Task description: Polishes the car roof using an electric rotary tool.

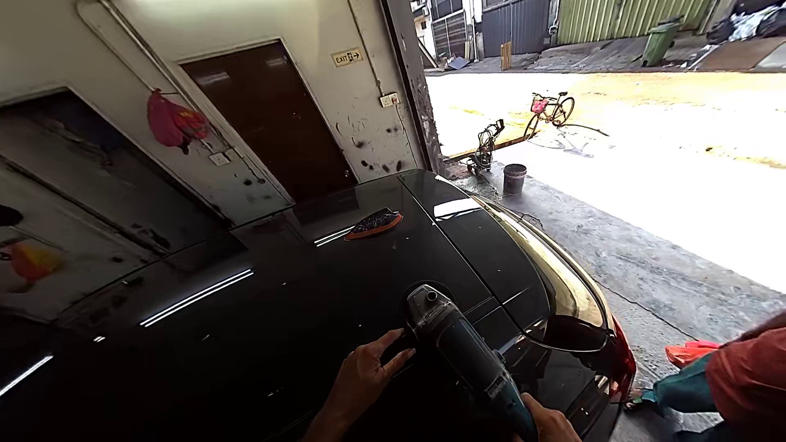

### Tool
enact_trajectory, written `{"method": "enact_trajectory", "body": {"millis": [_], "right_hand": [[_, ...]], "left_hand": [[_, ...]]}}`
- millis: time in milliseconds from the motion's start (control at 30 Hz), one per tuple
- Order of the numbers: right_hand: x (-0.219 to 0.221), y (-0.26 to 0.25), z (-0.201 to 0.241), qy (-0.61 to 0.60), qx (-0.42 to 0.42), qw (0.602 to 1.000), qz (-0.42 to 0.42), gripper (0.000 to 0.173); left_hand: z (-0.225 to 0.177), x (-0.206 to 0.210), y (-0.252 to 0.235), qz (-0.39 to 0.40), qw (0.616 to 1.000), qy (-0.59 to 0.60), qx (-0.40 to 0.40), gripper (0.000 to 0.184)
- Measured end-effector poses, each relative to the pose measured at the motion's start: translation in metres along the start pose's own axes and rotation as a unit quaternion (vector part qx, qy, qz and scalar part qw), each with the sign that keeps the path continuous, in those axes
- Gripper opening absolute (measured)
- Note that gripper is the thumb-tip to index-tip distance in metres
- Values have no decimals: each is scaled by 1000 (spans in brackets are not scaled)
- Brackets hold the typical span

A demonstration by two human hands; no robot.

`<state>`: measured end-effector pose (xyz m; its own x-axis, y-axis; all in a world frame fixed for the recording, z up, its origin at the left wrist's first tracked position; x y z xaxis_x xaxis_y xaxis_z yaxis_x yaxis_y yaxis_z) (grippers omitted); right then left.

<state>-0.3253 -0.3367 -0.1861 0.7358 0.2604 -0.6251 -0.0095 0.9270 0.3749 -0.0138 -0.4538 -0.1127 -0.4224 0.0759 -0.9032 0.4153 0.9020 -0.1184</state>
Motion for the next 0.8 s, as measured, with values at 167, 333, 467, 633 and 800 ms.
{"method": "enact_trajectory", "body": {"millis": [167,333,467,633,800], "right_hand": [[-22,-7,-29,-27,2,998,-56,48],[-56,-22,-52,-35,28,995,-94,50],[-60,-19,-52,-34,21,996,-86,50],[-36,-7,-30,5,-31,997,-68,48],[6,6,8,35,-74,997,-9,47]], "left_hand": [[-34,13,-52,27,999,-27,32,57],[-59,35,-106,54,998,-10,40,48],[-59,38,-99,47,998,1,42,49],[-32,24,-44,11,1000,8,17,55],[2,-2,41,-49,998,-1,-26,60]]}}
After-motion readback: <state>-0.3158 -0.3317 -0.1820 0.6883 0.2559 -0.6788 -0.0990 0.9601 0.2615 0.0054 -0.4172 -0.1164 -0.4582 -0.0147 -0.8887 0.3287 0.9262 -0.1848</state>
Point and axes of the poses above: each hand's wrist, its own y-axis away from the middle knuckle, its own x-axis out of the palm, z = x × y, the point moved 7 cm from there along -y, towards the middle knuckle, and after that the axes turned 14 degrees about x, right-handed, at the moved point
